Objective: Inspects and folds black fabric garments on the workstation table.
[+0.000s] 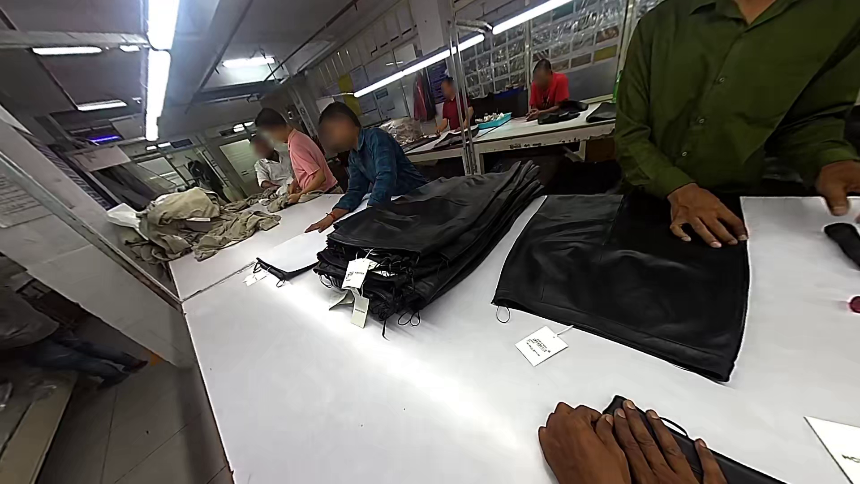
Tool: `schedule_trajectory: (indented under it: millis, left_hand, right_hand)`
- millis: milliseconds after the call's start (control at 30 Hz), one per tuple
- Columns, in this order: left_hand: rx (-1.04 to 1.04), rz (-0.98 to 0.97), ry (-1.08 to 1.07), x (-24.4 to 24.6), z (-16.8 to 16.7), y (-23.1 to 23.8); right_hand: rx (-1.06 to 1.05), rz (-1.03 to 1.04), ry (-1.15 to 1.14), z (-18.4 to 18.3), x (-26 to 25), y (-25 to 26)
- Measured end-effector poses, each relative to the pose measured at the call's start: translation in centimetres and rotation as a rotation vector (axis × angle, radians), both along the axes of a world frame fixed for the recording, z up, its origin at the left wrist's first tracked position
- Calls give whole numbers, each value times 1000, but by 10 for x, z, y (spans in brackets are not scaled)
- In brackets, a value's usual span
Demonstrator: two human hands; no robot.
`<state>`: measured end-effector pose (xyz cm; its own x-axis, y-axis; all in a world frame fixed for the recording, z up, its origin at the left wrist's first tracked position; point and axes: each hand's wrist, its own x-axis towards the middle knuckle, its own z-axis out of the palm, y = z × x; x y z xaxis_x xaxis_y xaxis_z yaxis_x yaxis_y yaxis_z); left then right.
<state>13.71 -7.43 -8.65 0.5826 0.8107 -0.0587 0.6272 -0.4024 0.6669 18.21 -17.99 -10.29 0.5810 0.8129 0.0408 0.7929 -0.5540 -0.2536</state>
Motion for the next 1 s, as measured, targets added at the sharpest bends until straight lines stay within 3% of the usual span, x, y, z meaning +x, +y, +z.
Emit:
schedule_trajectory:
  millis: [1000]
  left_hand:
    - [-13,-6,21,1,-2,1]
  right_hand:
    - [53,23,-4,-11,4,-2]
